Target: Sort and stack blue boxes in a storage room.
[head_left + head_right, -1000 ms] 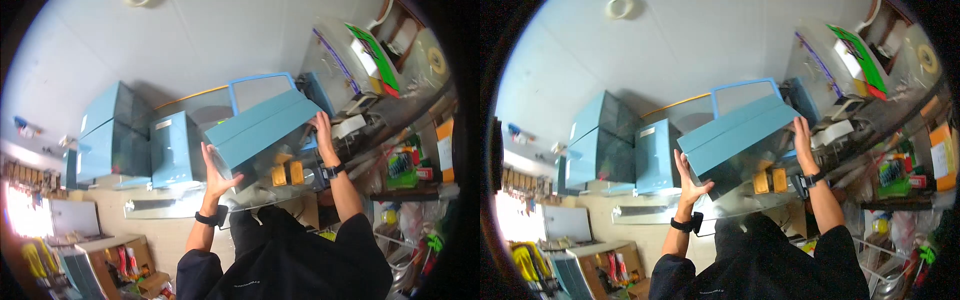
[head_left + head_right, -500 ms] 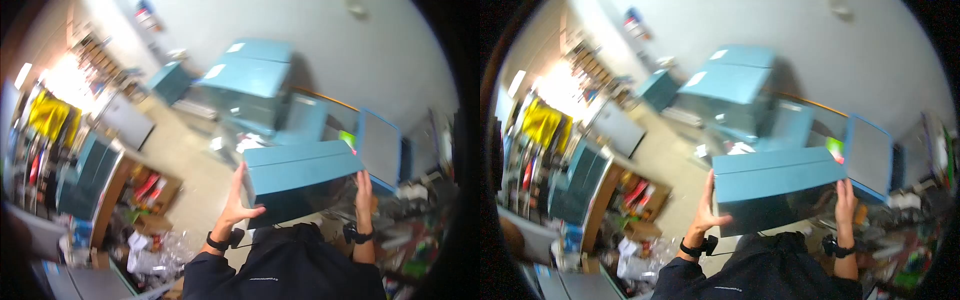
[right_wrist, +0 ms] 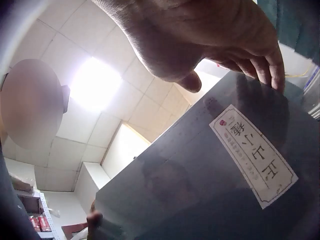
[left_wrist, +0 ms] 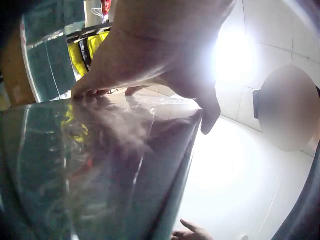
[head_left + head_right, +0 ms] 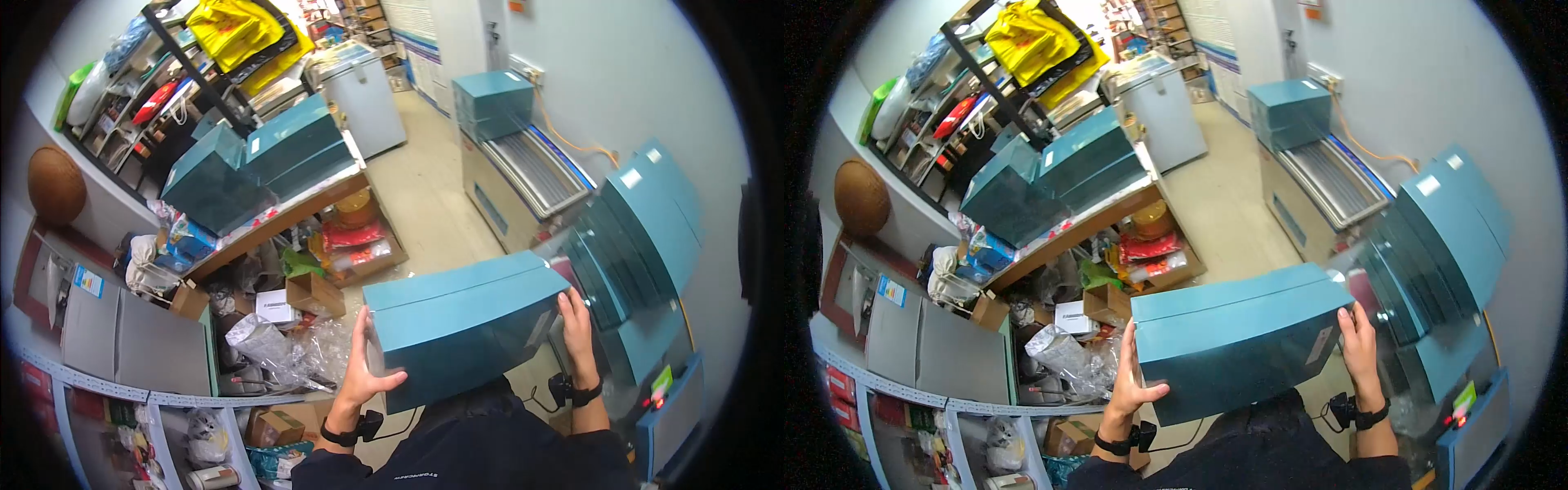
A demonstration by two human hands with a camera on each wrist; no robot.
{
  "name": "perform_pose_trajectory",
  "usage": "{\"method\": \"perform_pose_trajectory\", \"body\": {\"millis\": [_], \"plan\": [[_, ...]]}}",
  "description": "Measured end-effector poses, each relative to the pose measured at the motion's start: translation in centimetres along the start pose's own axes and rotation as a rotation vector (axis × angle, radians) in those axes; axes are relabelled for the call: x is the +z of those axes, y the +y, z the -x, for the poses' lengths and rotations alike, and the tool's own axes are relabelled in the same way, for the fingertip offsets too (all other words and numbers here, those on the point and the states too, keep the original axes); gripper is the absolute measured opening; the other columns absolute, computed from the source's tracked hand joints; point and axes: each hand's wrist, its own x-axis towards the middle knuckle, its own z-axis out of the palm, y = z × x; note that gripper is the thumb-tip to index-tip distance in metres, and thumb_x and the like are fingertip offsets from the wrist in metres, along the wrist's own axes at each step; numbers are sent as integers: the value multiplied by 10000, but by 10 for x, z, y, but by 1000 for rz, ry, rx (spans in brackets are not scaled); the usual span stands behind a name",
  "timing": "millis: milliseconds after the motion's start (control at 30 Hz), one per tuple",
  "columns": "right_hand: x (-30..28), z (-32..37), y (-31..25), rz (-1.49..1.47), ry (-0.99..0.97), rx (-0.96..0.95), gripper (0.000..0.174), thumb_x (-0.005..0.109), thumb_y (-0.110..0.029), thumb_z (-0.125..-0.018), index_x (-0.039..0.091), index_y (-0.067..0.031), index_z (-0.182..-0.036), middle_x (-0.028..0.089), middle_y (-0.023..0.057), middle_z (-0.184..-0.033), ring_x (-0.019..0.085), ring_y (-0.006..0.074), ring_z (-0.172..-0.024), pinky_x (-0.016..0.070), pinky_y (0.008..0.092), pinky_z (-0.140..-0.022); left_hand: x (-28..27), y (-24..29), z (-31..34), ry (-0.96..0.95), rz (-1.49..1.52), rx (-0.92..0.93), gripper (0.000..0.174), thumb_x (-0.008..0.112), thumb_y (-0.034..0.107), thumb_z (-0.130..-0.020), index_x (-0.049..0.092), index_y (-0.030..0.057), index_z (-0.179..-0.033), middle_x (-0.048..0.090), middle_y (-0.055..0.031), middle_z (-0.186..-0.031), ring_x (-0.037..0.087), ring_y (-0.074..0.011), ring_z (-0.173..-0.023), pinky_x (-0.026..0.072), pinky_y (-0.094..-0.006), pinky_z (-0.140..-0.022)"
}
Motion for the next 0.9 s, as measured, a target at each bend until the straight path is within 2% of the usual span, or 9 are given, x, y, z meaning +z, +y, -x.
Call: {"method": "perform_pose_trajectory", "body": {"millis": [133, 267, 333, 400, 467, 600, 667, 867, 900], "plan": [[72, -123, -32, 28, -73, -223, 359, 507, -284, -964, 563, 37, -1116, 638, 107, -898, 557, 122, -845, 445, 300, -751, -38, -8, -57, 188, 26, -12, 1223, 855, 239, -559, 87, 24, -1486, 271, -183, -1452, 269, -300, -1362, 185, -405, -1134], [145, -266, -103, 201, -248, -267, 434, 555, -356, -927, 575, 26, -1133, 648, 203, -1002, 631, 257, -929, 466, 323, -823, -63, -7, -143, 399, 111, 96, 1141, 834, 296, -596, 147, 24, -1466, 331, -158, -1394, 350, -279, -1293, 287, -409, -1084], [197, -334, -142, 173, -248, -509, 461, 568, -390, -913, 576, 6, -1148, 645, 213, -1037, 628, 319, -970, 466, 365, -848, -79, -8, -186, 513, 178, 175, 1092, 821, 310, -609, 186, 24, -1451, 361, -145, -1360, 380, -266, -1260, 317, -407, -1060], [254, -394, -203, 266, -319, -642, 595, 556, -483, -896, 559, 51, -1158, 628, 248, -1082, 608, 364, -1032, 453, 415, -897, -85, -7, -227, 677, 335, 228, 1011, 799, 305, -629, 240, 45, -1429, 403, -122, -1307, 416, -260, -1209, 341, -409, -1035], [325, -440, -260, 418, -169, -839, 804, 518, -622, -855, 531, 122, -1159, 598, 306, -1109, 583, 397, -1074, 437, 435, -940, -96, -12, -267, 831, 468, 292, 988, 790, 285, -639, 243, 63, -1432, 406, -115, -1301, 419, -263, -1204, 344, -412, -1033], [464, -489, -377, 754, -439, -800, 1066, 515, -804, -720, 488, 163, -1168, 560, 347, -1151, 580, 392, -1090, 448, 463, -929, -114, -30, -357, 1018, 545, 423, 735, 712, 295, -753, 371, 66, -1362, 463, -87, -1278, 441, -252, -1199, 366, -414, -1035], [541, -506, -388, 763, -358, -915, 1174, 526, -884, -607, 499, 114, -1224, 516, 315, -1252, 513, 434, -1173, 412, 490, -970, -127, -32, -396, 1050, 645, 443, 751, 726, 300, -775, 351, 73, -1384, 444, -80, -1321, 409, -241, -1235, 322, -408, -1072], [724, -551, -370, 940, -660, -899, 1045, 620, -757, -659, 440, 20, -1334, 457, 282, -1344, 438, 419, -1259, 349, 483, -1045, -165, -28, -449, 1128, 719, 566, 837, 696, 105, -821, 173, 126, -1474, 266, -57, -1476, 260, -212, -1351, 183, -396, -1142], [738, -548, -372, 1013, -747, -872, 1052, 621, -753, -661, 423, 15, -1353, 441, 280, -1362, 422, 419, -1274, 341, 486, -1054, -169, -24, -448, 1071, 783, 556, 948, 642, 4, -823, -12, 121, -1498, 154, -74, -1525, 156, -226, -1392, 79, -406, -1148]]}}
